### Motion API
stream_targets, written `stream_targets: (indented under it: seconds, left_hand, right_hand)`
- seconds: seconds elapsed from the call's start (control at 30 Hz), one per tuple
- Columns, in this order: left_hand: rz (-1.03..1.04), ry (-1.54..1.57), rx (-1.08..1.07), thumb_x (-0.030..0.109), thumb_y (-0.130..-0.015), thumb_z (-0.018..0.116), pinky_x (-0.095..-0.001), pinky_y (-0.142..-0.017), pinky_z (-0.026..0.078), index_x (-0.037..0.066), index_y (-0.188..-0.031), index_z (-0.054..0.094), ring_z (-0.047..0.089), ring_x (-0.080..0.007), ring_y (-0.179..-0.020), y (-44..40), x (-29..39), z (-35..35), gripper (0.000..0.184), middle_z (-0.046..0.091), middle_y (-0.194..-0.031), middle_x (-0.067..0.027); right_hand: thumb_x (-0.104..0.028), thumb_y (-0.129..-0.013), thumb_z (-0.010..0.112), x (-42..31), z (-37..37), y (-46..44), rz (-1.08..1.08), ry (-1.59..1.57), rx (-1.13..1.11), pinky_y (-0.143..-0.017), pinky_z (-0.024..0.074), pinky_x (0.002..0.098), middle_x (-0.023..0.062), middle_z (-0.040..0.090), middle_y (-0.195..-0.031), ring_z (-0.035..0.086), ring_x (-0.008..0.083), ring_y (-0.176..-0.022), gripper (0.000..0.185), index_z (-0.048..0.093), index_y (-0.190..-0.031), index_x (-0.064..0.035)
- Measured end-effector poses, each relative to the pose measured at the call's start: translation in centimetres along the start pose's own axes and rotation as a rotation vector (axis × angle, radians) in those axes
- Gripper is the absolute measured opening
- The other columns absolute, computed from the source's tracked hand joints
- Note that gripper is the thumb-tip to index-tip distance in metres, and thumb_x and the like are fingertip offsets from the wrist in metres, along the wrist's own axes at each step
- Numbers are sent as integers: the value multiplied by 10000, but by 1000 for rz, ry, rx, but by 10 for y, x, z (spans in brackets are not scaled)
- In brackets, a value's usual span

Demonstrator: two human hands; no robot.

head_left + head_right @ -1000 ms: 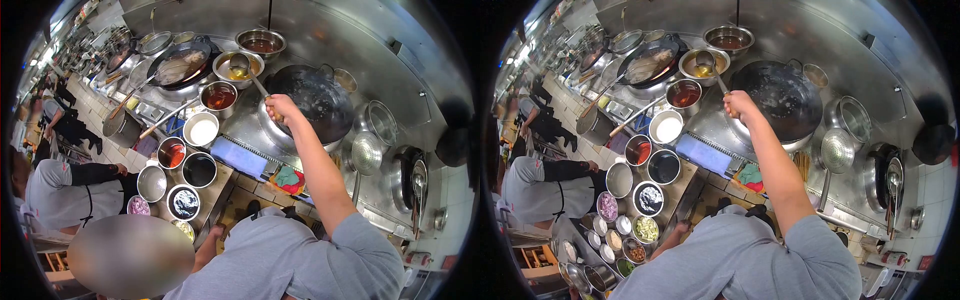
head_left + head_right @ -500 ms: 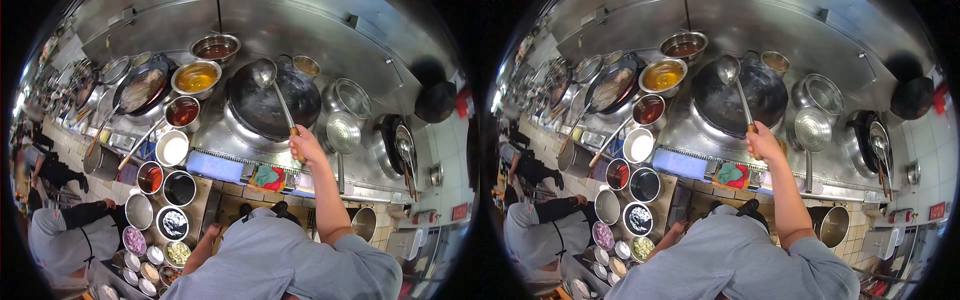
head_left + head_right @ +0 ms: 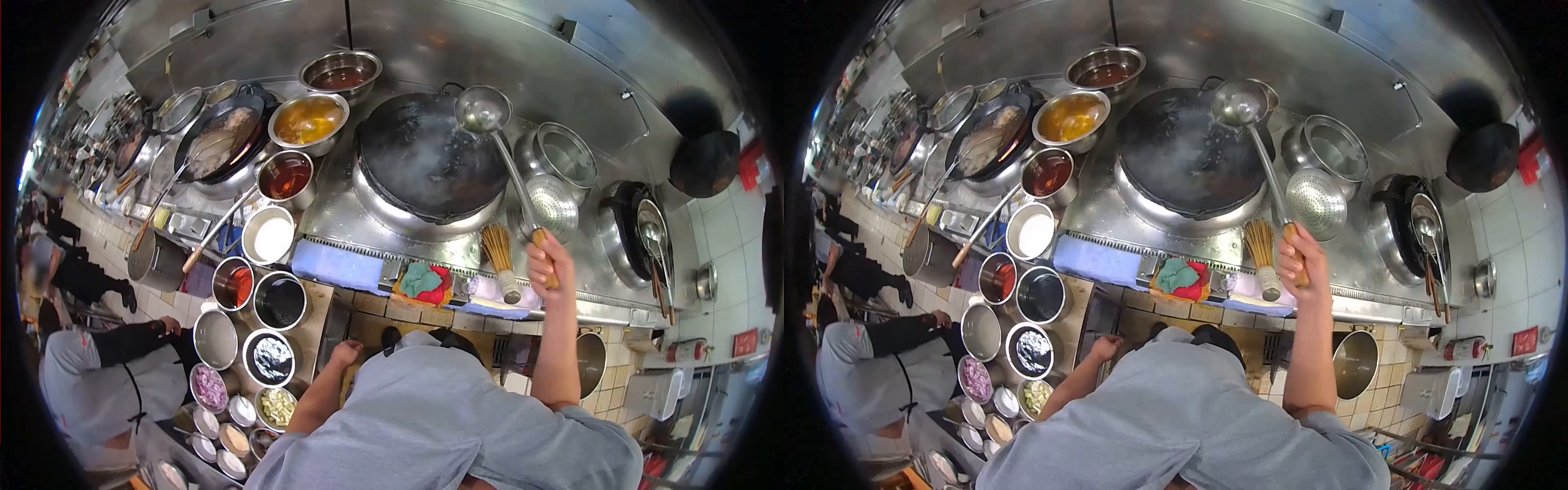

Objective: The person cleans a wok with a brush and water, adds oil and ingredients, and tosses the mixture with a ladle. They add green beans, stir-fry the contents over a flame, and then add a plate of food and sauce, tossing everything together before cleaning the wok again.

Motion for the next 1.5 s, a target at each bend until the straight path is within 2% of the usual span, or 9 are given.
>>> stream_targets:
  seconds: [0.2, 0.47, 0.53, 0.57, 0.67, 1.07, 1.3, 1.4, 1.5]
  left_hand:
    - [-64, 144, 59, 344, -817, 584, -358, -860, 471, 143, -1010, 675, 613, -258, -996, 1, -19, 27, 292, 663, -1014, -109]
    - [-308, 380, 295, 374, -835, 550, -384, -843, 468, 121, -1056, 659, 618, -276, -978, 68, -65, 98, 353, 663, -1006, -133]
    - [-257, 353, 271, 428, -846, 483, -410, -849, 463, 119, -1101, 644, 606, -305, -994, 100, -55, 118, 432, 645, -1043, -160]
    - [-363, 389, 277, 424, -840, 474, -420, -844, 464, 114, -1079, 650, 600, -317, -997, 118, -45, 133, 429, 637, -1057, -164]
    - [-434, 522, 518, 366, -801, 531, -441, -870, 456, 105, -1169, 581, 587, -355, -1003, 153, -28, 198, 454, 617, -1086, -191]
    - [-902, 1055, 931, 308, -802, 537, -418, -816, 470, 113, -1050, 642, 607, -312, -926, 344, 41, 371, 332, 651, -946, -171]
    - [-1420, 1155, 2283, 231, -885, 550, -310, -656, 475, 86, -1001, 629, 579, -151, -681, 502, 76, 454, 202, 630, -776, -57]
    - [-1201, 1382, 2911, 176, -930, 494, -218, -547, 392, 109, -925, 634, 474, -66, -593, 581, 83, 538, 155, 560, -726, 18]
    - [-2197, 1221, 2533, 281, -811, 552, -371, -683, 469, 51, -882, 617, 613, -277, -734, 663, 90, 636, 250, 647, -847, -106]
  right_hand:
    - [-124, -883, 518, 35, -15, -35, -107, 1040, 237, -403, 394, 241, 84, 545, -857, 490, 99, -511, 592, 263, -1417, -94]
    - [-173, -816, 531, 26, -6, -37, -337, 1852, 127, -700, 470, 502, 195, 634, -947, 605, 417, -782, 613, 326, -1389, -242]
    - [-185, -806, 532, 44, -115, -105, -205, 1277, -190, -678, 468, 457, 189, 634, -835, 619, 355, -762, 579, 381, -1364, -215]
    - [-147, -805, 534, 22, -32, -66, -352, 1824, -148, -716, 468, 430, 182, 636, -905, 616, 352, -814, 559, 410, -1349, -165]
    - [-82, -846, 489, 13, -48, -110, -748, 1694, -443, -1071, 264, 361, 229, 392, -1374, 396, 342, -1264, 531, 350, -1335, 73]
    - [-173, -962, 446, 147, 159, -102, -429, 1368, -1323, -905, 416, 321, 161, 552, -1171, 540, 219, -1024, 391, 433, -1346, -97]
    - [-204, -952, 495, 261, 231, 109, -220, 1039, -1887, -724, 407, 231, 23, 557, -949, 490, 93, -795, 414, 434, -1344, -84]
    - [-135, -949, 479, 281, 246, 201, -145, 1060, -2043, -752, 418, 236, 28, 549, -945, 496, 90, -821, 399, 430, -1337, -52]
    - [-122, -953, 470, 301, 254, 265, -165, 1012, -2158, -765, 416, 231, 29, 549, -938, 509, 95, -843, 385, 433, -1327, -36]
Point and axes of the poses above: each hand's wrist, its own y-axis away from the middle knuckle, its own z-axis out of the palm, x = y × z, the point moved 1 cm from there along -y, towards the middle knuckle
